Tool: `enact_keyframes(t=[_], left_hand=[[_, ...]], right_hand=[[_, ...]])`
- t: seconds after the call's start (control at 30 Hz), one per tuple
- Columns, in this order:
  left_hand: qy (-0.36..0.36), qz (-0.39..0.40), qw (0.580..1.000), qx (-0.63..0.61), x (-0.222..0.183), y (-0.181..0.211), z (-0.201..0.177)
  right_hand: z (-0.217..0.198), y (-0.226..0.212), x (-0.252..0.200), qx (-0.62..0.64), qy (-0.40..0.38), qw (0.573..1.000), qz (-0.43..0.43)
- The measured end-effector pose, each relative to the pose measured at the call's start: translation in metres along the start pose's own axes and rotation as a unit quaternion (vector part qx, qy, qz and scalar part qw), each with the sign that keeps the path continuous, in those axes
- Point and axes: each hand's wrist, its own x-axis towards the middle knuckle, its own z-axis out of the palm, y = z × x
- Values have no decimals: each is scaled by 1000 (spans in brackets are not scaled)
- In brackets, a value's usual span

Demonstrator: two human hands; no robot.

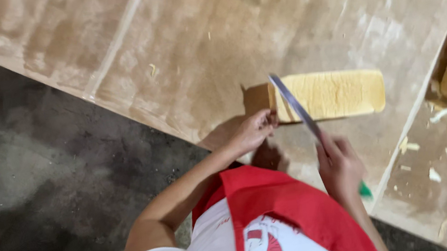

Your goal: The person removes the outer crust from loaves of bread by hand using a long blade, handling the loaves one at a time and rotating them to clear each side.

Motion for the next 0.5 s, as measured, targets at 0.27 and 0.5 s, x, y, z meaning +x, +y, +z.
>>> enact_keyframes(t=[0.27,0.5], left_hand=[[-4,-137,981,136,-8,43,-3],[129,-49,988,67,10,-21,-23]], right_hand=[[-11,1,-27,1,10,1000,17],[-14,2,-36,7,9,1000,-10]])
